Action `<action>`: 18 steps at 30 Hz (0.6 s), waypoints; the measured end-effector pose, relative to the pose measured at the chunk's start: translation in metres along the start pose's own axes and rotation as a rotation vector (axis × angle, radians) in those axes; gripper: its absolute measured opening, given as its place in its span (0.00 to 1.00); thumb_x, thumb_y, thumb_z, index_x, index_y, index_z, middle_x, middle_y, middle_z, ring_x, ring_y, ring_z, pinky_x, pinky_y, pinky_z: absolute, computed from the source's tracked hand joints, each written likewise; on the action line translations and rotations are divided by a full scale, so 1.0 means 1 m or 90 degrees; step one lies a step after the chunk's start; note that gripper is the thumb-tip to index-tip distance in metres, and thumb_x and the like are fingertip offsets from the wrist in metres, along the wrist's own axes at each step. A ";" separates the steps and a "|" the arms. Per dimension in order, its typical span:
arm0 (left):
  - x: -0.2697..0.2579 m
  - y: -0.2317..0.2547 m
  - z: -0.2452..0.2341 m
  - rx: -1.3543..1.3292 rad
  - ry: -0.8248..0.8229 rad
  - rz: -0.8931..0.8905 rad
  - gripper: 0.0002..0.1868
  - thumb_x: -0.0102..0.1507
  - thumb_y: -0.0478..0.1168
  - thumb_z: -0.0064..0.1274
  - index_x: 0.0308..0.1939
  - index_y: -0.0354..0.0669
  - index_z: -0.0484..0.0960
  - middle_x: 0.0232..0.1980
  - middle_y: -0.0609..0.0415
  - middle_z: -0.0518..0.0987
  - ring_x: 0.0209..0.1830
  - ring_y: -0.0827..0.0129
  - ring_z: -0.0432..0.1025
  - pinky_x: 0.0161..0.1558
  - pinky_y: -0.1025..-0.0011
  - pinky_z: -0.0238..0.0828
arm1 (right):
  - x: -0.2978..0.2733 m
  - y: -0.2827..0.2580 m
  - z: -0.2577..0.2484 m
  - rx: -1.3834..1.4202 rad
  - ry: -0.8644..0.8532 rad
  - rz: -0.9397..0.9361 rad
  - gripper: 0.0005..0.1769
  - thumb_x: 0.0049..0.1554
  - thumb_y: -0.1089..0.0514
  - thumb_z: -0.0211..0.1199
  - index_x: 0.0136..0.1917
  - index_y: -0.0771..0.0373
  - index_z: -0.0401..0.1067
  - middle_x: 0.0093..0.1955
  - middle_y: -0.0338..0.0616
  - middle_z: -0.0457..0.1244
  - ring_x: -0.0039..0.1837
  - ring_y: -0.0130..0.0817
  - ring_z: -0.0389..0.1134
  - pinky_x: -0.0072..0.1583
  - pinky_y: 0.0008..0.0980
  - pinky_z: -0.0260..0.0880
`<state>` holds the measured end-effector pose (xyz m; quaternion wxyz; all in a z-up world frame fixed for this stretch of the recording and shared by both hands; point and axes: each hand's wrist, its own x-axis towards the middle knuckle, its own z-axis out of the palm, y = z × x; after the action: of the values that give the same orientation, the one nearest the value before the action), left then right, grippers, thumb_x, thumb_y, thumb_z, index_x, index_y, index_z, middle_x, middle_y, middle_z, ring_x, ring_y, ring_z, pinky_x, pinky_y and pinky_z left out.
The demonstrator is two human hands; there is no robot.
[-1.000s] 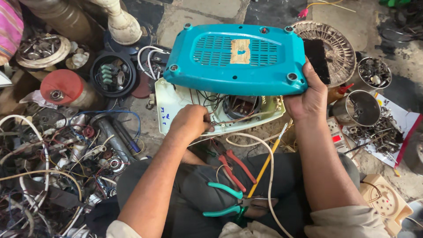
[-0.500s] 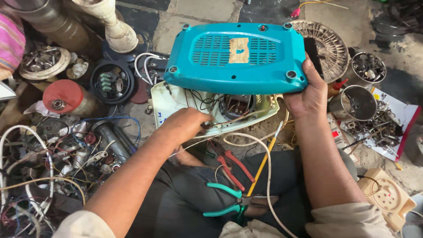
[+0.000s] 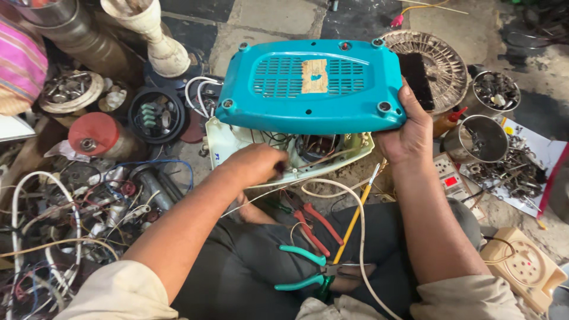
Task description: The person disassembles and repairs a food mixer by removing its blue housing, disconnecting internal wiring with pliers, and testing the motor components.
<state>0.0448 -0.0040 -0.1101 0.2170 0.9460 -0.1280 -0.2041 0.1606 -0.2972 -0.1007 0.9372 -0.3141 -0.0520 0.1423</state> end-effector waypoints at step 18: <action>-0.089 -0.041 0.050 -0.785 0.748 -0.034 0.28 0.72 0.52 0.45 0.69 0.36 0.71 0.44 0.58 0.80 0.38 0.75 0.77 0.39 0.76 0.76 | -0.013 0.025 -0.017 -0.007 0.026 0.064 0.27 0.62 0.52 0.63 0.72 0.62 0.67 0.70 0.47 0.64 0.72 0.43 0.65 0.77 0.51 0.61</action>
<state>-0.0492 0.0432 -0.1407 0.7197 0.6135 0.1619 0.2818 0.1451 -0.2922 -0.1293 0.9280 -0.3243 -0.0180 0.1825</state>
